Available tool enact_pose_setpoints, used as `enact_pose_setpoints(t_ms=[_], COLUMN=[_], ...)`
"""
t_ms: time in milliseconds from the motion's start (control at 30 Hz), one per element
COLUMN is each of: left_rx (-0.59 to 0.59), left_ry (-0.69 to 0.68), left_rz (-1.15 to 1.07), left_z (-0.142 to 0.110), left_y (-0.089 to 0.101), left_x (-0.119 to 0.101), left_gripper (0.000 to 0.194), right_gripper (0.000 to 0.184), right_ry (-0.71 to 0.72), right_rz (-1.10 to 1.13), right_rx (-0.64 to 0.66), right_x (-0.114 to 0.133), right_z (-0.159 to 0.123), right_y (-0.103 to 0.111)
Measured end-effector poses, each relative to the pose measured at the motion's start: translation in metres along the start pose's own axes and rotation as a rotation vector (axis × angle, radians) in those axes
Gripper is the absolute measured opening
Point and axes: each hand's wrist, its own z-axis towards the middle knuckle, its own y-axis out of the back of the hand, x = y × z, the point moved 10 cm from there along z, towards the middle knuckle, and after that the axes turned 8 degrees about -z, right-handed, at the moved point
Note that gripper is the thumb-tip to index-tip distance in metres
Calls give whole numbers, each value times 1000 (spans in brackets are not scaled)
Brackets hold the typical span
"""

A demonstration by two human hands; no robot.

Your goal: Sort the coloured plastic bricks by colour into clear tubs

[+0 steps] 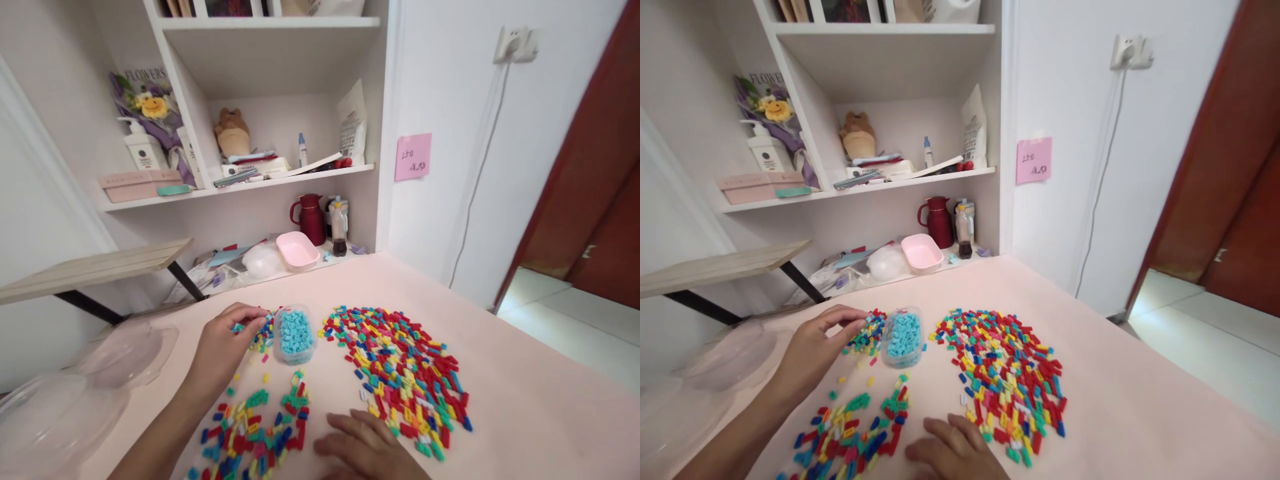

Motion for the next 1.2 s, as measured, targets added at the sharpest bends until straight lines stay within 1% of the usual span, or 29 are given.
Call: enact_pose_setpoints(t_ms=[67,133,200,267,367,433,500,633,733,800,867,900,967,1033,1133,1200], left_rx=[66,133,147,97,21,31,54,85,104,91,101,124,209,280,336,347], left_ry=[-74,-102,-101,-99,-69,-18,18,6,22,66,128,165,240,281,292,261], left_rz=[27,63,86,100,117,124,147,248,357,433,504,537,587,628,657,643], left_z=[9,14,18,19,14,4,-8,-38,-64,-85,-109,-121,-142,-156,-161,-158], left_y=[-21,-39,-47,-40,-19,-7,3,22,35,44,49,49,44,37,27,19], left_x=[-15,-20,-20,-21,-18,-6,10,48,78,100,121,130,144,147,141,136], left_gripper=[18,19,22,25,31,36,40,40,41,45,50,52,59,65,68,66], right_gripper=[20,20,22,23,23,23,23,21,27,34,38,38,37,36,36,36], right_ry=[22,58,96,114,125,127,128,147,153,158,174,179,181,183,191,195], right_rz=[2,23,48,50,58,75,89,98,115,141,169,181,197,194,172,162], right_rx=[-31,-26,-1,14,17,25,34,18,19,41,72,83,93,101,87,61], right_x=[0,-1,0,0,3,5,7,10,10,10,11,11,10,9,9,9], right_z=[1,3,5,7,9,9,9,6,2,-1,-4,-4,-5,-6,-8,-8], right_y=[3,12,25,36,45,44,41,36,29,23,19,17,16,14,12,11])
